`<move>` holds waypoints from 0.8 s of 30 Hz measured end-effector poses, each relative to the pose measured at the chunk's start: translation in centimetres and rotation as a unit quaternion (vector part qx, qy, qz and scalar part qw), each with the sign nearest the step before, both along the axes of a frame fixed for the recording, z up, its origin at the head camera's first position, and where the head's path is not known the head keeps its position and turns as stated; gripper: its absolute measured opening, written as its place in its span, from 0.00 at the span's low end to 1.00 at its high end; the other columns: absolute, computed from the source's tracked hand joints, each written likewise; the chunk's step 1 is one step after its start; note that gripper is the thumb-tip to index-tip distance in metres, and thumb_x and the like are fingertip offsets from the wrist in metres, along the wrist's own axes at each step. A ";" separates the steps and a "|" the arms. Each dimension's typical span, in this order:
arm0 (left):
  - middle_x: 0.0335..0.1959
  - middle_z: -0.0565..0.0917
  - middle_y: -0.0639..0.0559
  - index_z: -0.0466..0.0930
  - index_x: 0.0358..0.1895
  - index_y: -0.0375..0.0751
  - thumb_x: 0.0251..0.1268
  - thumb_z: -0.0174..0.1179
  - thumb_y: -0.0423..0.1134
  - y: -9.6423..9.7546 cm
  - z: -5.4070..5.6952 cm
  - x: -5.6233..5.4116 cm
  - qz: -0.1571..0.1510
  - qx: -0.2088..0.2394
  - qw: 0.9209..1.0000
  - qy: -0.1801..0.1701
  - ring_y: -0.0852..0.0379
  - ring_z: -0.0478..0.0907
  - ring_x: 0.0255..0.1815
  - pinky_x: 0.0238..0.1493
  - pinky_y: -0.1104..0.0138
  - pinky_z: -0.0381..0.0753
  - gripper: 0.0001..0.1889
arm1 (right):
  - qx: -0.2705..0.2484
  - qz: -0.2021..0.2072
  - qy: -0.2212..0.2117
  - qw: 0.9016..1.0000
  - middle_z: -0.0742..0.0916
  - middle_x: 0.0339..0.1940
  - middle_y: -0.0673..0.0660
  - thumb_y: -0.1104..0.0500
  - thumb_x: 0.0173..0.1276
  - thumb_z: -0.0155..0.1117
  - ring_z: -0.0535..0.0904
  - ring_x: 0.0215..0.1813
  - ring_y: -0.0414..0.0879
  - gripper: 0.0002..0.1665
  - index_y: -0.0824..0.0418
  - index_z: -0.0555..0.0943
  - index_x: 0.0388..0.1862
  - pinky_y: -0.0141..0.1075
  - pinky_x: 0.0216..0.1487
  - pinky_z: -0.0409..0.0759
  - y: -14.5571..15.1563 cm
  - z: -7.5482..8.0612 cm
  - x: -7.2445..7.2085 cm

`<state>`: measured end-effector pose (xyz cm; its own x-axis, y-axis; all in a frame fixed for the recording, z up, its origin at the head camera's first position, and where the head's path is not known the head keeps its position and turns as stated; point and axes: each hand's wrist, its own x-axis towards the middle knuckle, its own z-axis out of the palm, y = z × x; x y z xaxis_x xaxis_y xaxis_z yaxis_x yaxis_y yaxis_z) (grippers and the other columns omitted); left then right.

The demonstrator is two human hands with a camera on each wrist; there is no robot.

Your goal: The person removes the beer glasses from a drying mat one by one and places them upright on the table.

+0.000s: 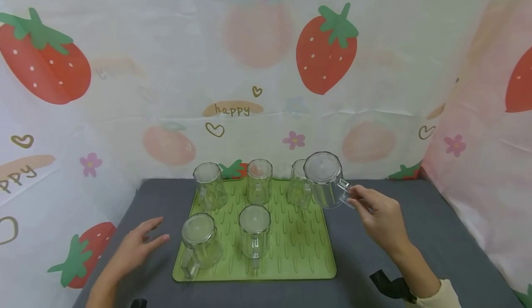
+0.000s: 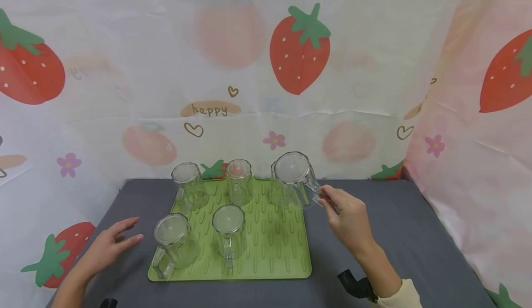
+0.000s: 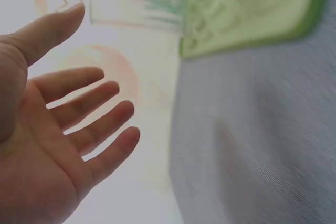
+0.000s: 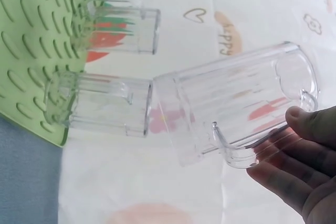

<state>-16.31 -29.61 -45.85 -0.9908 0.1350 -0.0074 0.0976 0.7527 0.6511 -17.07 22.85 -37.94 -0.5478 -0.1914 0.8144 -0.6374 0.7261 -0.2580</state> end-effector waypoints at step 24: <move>0.70 0.66 0.32 0.60 0.74 0.39 0.74 0.54 0.47 5.8 7.9 -2.3 -0.035 0.108 0.992 0.047 0.30 0.68 0.67 0.61 0.40 0.72 0.31 | 0.061 0.036 0.070 0.995 0.89 0.33 0.61 0.76 0.38 0.77 0.86 0.32 0.50 0.23 0.69 0.86 0.39 0.34 0.29 0.82 -0.2 1.2 -0.8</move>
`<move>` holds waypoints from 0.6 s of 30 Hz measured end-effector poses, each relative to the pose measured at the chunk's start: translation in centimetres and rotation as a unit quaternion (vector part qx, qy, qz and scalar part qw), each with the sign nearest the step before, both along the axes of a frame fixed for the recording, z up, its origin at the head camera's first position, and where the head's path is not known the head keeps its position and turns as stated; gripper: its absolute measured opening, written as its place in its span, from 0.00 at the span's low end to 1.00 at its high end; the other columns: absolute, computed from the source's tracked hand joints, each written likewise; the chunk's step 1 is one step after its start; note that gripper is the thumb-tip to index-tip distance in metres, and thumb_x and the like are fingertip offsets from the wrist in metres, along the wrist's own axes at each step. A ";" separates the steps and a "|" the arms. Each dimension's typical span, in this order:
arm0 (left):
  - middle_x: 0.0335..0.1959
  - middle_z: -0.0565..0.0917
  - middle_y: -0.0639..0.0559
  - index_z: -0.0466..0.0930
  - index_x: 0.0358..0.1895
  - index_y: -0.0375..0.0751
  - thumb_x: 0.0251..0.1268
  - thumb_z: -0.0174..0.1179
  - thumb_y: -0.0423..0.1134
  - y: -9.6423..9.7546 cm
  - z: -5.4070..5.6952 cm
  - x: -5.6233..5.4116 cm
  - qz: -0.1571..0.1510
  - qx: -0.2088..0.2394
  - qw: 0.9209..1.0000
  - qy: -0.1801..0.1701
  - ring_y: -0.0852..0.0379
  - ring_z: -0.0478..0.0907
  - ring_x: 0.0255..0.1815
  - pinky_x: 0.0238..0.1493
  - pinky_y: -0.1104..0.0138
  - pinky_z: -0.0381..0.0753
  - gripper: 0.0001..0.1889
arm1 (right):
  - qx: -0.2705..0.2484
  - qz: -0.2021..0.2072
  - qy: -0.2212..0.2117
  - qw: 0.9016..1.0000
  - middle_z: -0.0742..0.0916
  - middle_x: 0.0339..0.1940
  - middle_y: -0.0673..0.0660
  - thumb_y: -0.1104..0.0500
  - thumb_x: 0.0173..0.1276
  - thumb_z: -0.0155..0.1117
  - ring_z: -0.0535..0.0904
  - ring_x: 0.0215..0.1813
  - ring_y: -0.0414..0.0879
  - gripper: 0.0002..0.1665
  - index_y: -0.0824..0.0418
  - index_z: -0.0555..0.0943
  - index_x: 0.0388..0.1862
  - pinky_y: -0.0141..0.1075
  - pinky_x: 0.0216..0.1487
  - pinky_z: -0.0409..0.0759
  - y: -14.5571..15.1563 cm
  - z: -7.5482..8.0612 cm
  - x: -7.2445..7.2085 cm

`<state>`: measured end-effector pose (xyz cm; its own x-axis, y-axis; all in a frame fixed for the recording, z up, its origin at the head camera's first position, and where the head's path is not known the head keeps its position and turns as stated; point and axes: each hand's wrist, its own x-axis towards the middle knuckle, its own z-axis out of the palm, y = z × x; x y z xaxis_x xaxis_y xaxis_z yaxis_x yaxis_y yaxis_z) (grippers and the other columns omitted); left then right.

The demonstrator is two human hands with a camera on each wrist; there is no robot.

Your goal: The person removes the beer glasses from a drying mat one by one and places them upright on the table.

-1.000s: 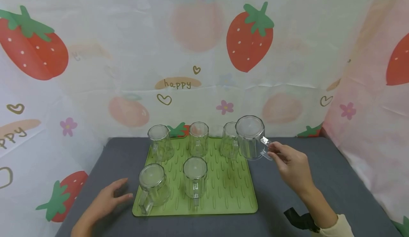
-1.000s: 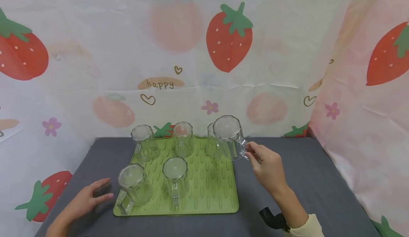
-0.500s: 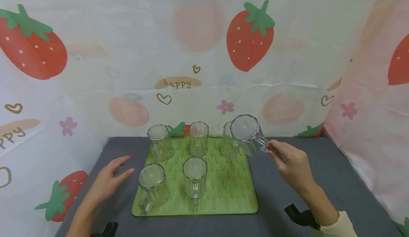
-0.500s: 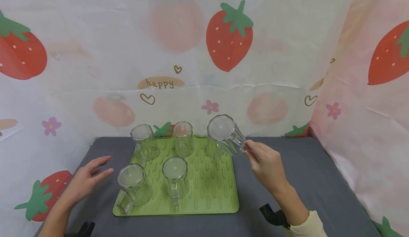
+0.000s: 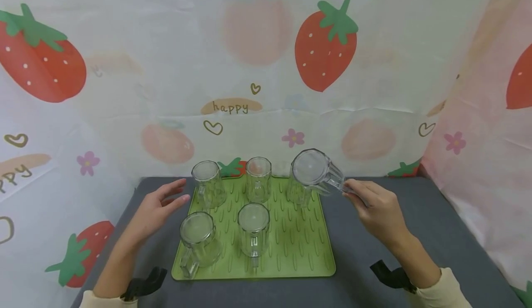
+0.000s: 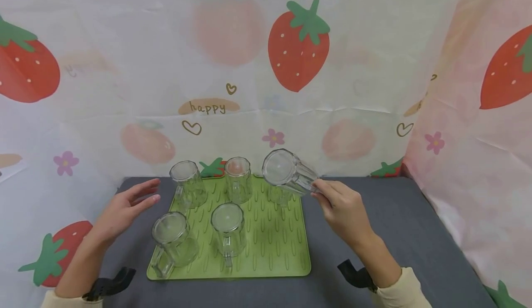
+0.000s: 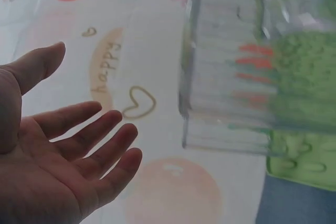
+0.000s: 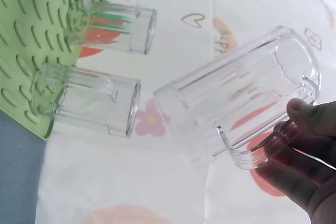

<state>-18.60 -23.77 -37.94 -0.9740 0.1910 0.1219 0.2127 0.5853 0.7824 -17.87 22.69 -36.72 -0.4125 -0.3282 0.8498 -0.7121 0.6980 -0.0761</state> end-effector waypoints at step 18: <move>0.70 0.70 0.38 0.63 0.73 0.42 0.75 0.53 0.44 4.3 2.5 -1.7 -0.106 0.057 0.993 -0.001 0.36 0.68 0.70 0.64 0.44 0.72 0.27 | 0.043 0.023 0.038 0.998 0.89 0.32 0.61 0.48 0.75 0.50 0.85 0.33 0.51 0.28 0.68 0.87 0.38 0.36 0.28 0.82 -0.6 0.2 -0.3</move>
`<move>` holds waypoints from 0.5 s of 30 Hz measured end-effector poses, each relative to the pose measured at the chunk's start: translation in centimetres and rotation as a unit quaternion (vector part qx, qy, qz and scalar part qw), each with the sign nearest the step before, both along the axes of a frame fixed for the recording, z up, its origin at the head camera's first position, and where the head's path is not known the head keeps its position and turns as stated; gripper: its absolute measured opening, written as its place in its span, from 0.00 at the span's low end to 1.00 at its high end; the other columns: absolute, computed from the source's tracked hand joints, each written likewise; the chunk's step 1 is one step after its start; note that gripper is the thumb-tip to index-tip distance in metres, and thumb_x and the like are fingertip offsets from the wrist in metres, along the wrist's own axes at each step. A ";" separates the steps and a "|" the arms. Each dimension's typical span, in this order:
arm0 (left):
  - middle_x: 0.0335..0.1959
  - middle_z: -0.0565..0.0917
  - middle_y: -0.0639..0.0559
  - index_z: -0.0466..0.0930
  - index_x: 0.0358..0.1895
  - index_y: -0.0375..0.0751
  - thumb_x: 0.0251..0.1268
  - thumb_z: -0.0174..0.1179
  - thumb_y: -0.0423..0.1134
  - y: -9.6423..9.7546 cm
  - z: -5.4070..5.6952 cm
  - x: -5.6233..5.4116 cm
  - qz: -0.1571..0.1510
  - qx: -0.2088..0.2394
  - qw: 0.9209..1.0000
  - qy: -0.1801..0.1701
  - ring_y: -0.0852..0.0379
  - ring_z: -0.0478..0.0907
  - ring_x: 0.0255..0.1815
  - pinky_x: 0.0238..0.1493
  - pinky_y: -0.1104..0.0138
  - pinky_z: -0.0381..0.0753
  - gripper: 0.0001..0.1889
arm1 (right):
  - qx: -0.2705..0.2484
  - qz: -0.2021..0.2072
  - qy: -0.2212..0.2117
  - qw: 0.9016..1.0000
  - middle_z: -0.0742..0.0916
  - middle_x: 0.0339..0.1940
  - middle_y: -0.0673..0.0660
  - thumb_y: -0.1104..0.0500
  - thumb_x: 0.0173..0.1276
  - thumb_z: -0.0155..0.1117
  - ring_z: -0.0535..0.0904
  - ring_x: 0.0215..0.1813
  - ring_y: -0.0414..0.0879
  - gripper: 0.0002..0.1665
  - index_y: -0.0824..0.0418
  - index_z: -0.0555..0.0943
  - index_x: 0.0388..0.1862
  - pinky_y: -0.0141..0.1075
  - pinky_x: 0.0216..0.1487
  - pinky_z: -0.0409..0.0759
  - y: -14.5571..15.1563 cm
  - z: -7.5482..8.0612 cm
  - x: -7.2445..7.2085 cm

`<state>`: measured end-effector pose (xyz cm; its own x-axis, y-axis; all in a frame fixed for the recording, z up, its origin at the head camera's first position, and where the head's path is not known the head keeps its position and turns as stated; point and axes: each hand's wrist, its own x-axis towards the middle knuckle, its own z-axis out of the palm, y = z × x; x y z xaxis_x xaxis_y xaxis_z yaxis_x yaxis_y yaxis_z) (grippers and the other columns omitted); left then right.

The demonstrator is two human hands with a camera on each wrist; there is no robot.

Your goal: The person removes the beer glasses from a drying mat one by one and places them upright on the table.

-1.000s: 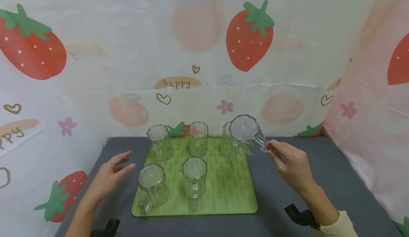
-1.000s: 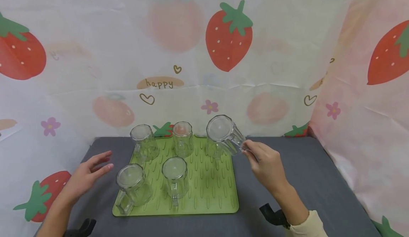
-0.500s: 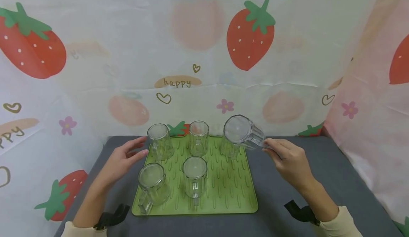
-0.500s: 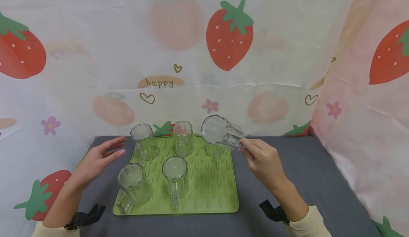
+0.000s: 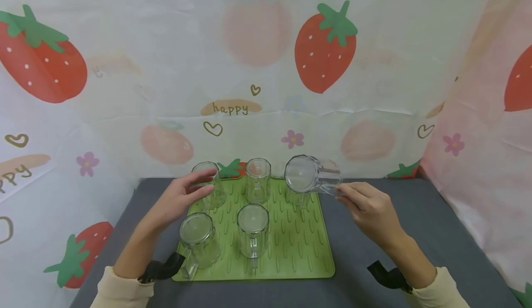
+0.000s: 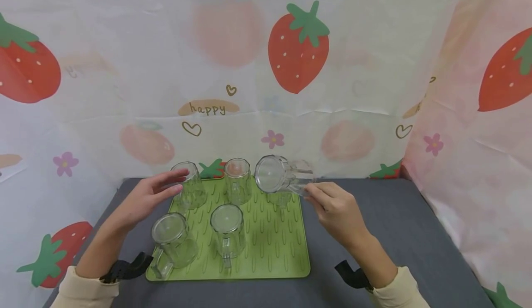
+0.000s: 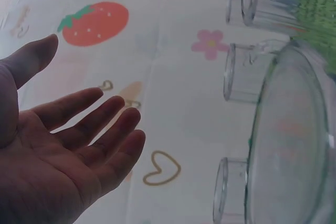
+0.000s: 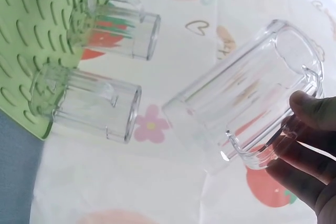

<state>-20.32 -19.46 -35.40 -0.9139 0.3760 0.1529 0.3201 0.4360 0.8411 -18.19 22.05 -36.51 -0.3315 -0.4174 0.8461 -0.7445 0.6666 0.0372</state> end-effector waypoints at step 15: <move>0.72 0.68 0.41 0.64 0.72 0.41 0.75 0.51 0.50 2.7 1.8 -1.9 -0.012 0.031 0.998 -0.059 0.42 0.67 0.71 0.70 0.46 0.66 0.28 | 0.013 0.009 0.039 0.999 0.89 0.31 0.60 0.50 0.76 0.51 0.85 0.33 0.51 0.26 0.69 0.88 0.35 0.38 0.30 0.83 -0.3 0.6 0.2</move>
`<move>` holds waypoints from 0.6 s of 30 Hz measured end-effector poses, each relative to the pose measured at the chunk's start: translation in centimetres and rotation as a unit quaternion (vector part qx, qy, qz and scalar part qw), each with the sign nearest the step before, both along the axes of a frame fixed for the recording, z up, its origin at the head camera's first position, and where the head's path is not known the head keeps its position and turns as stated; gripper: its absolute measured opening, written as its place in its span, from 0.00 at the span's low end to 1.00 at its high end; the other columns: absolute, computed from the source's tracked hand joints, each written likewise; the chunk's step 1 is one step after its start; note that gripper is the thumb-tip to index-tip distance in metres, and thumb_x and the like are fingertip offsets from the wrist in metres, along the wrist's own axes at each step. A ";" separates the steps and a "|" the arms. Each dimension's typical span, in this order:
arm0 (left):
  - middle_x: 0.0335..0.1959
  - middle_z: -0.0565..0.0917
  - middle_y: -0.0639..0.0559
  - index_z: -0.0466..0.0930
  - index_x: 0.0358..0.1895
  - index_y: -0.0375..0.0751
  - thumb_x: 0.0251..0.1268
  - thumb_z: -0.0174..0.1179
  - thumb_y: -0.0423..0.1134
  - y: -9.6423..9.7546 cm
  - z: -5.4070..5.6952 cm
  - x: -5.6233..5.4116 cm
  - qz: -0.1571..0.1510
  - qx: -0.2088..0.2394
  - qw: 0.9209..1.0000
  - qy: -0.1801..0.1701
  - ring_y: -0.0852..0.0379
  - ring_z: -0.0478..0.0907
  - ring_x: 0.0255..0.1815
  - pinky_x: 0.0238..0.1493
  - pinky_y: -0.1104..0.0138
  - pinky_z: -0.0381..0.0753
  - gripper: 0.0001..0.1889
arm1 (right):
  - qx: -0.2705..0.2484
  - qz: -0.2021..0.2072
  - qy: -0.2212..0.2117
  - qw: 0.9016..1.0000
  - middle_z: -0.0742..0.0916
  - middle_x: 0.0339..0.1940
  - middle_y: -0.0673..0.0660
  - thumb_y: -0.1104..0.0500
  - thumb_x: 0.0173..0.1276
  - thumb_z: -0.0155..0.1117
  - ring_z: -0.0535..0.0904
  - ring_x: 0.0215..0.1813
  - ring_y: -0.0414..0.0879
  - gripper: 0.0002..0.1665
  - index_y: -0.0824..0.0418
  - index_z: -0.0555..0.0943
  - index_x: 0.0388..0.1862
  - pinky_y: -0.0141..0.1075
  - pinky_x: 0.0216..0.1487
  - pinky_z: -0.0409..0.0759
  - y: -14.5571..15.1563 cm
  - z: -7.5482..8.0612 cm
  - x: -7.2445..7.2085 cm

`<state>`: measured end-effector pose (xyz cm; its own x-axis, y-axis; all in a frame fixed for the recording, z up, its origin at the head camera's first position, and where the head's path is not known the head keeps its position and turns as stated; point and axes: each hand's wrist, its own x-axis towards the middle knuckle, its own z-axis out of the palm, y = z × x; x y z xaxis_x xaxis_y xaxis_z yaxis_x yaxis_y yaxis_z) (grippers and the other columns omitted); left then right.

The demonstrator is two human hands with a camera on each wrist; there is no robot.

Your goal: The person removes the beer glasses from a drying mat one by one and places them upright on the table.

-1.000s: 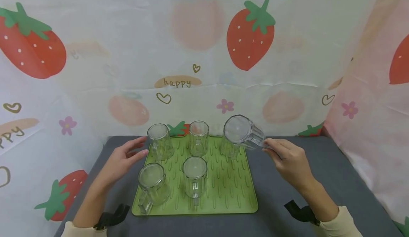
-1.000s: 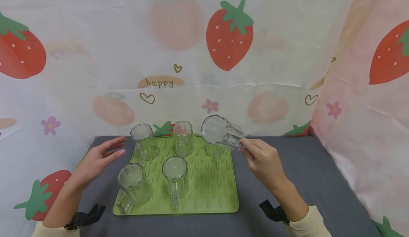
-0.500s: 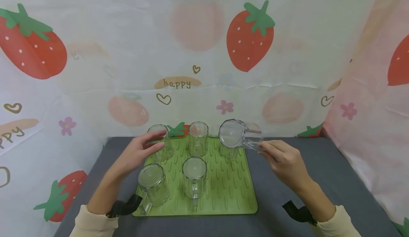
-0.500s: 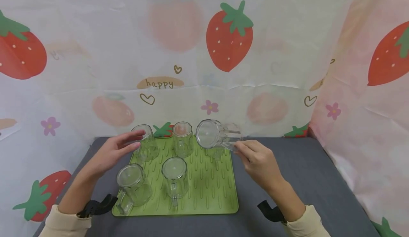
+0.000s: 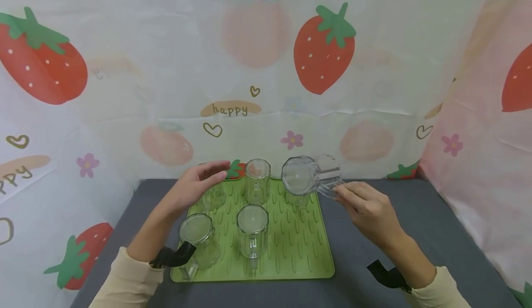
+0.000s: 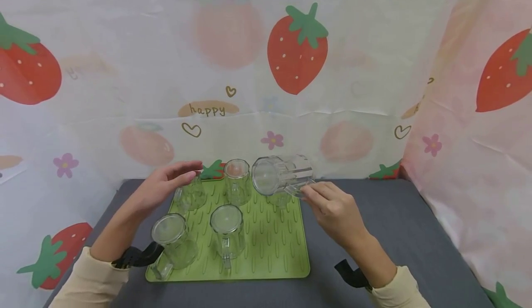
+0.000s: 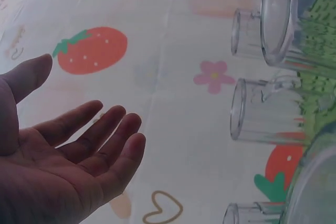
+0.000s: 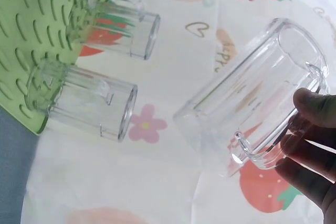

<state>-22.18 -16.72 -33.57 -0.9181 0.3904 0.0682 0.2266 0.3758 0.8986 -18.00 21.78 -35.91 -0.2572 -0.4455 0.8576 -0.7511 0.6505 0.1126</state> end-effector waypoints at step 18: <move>0.66 0.74 0.39 0.70 0.67 0.37 0.74 0.54 0.46 4.2 0.7 -1.8 0.022 0.105 0.992 -0.073 0.42 0.72 0.66 0.67 0.54 0.74 0.25 | 0.028 0.014 0.051 0.998 0.89 0.29 0.60 0.57 0.78 0.50 0.85 0.33 0.53 0.23 0.67 0.88 0.32 0.40 0.28 0.84 -0.8 0.2 0.2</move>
<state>-23.99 -12.48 -32.84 -0.9398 0.3415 0.0087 0.0760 0.1843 0.9799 -17.82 21.02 -35.68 -0.1561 -0.4989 0.8525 -0.7516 0.6200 0.2252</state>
